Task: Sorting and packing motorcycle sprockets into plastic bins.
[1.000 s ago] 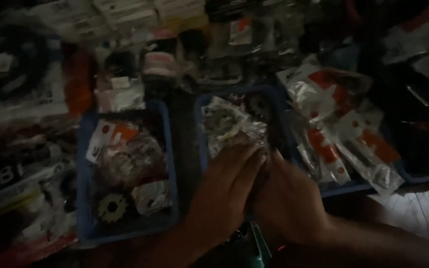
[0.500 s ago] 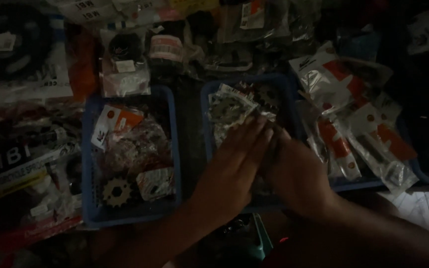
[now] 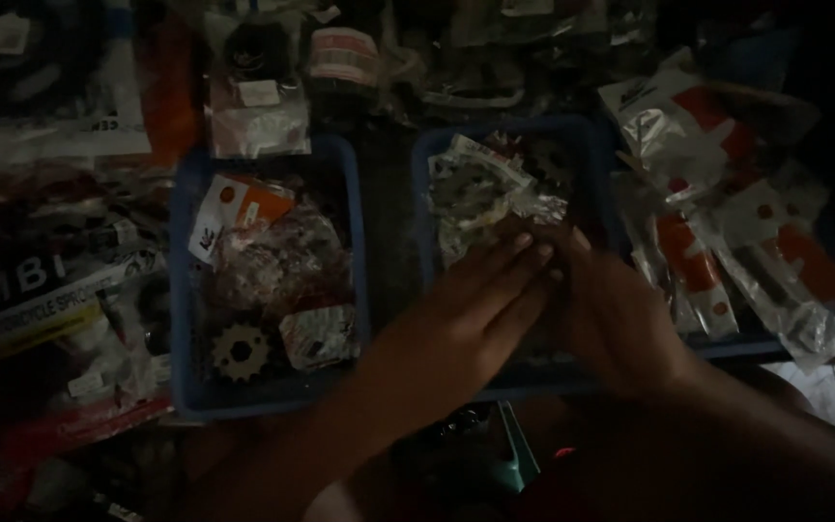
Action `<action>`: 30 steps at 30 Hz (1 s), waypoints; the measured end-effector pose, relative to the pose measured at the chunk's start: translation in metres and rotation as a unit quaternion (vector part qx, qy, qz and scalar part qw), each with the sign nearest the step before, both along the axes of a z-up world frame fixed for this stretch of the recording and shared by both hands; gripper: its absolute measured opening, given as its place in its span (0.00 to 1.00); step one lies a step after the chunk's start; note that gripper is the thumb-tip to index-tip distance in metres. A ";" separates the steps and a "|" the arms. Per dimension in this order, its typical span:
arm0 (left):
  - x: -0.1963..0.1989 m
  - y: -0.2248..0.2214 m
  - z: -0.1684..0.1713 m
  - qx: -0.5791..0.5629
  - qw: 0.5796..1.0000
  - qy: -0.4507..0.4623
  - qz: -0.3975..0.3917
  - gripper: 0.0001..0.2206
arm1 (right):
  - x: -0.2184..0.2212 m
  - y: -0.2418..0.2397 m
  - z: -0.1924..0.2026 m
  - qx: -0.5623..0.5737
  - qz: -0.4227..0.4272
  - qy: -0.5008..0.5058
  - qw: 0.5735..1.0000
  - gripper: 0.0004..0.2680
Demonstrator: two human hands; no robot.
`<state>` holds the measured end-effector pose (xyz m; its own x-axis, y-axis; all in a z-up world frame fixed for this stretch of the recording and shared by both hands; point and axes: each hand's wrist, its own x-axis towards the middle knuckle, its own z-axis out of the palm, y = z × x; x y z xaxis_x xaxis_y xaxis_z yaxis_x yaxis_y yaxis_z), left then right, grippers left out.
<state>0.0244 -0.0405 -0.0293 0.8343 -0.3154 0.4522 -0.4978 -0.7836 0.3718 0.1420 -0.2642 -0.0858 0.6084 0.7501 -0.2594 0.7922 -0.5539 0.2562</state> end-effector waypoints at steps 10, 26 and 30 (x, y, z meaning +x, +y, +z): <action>-0.006 0.025 0.010 -0.436 0.893 0.103 0.030 0.14 | -0.016 0.036 0.059 0.324 -0.315 0.591 0.668 0.16; -0.002 0.009 0.015 -0.279 0.959 0.029 0.052 0.16 | -0.023 -0.004 0.004 0.505 -0.276 0.572 0.584 0.19; -0.005 -0.001 0.007 -0.116 0.993 -0.023 -0.015 0.16 | -0.007 0.000 0.026 0.477 0.012 0.219 0.851 0.10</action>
<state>0.0197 -0.0412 -0.0225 0.8024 -0.2231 0.5536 -0.5407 -0.6644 0.5160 0.1346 -0.2644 -0.0599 0.5920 0.7569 0.2768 0.7100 -0.3273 -0.6236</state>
